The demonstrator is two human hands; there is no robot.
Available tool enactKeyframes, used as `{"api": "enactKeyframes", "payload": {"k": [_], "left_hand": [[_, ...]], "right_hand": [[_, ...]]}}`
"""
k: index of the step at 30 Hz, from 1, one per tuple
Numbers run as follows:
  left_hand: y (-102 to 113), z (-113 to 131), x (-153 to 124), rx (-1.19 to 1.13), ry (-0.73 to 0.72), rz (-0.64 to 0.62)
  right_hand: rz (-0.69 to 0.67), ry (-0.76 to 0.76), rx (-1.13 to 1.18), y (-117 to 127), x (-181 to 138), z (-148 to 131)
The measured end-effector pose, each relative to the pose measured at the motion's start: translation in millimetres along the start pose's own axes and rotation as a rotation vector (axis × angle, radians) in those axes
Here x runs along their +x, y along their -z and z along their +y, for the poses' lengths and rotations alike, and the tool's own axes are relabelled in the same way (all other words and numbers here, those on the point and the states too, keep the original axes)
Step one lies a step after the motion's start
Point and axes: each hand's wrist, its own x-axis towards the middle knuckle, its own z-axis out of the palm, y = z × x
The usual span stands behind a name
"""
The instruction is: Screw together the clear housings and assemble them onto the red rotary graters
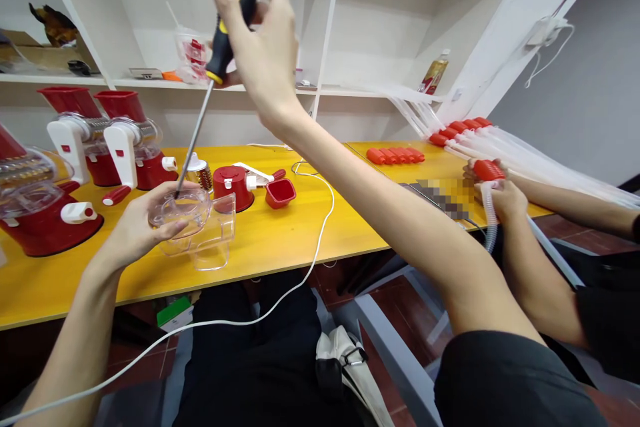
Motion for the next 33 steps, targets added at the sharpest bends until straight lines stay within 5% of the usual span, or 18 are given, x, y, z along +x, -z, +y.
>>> {"api": "enactKeyframes", "payload": {"k": [4,8,13,18,33], "left_hand": [[0,-1,1,-0.028,-0.013,-0.014],[0,0,1,-0.018,0.011,-0.017],[1,-1,1,-0.019,0.026,0.005],[1,-5,2,0.018,0.001,0.022],[1,-5,1,-0.013,-0.057,0.009]], "right_hand": [[0.149,0.156,0.064,33,-31,-5],[0.175,0.133,0.094,49,-51,2],[0.198,0.140,0.246,49,-50,18],[0.239,0.152,0.148,49,-46,28],[0.216,0.125,0.233,48,-45,24]]}}
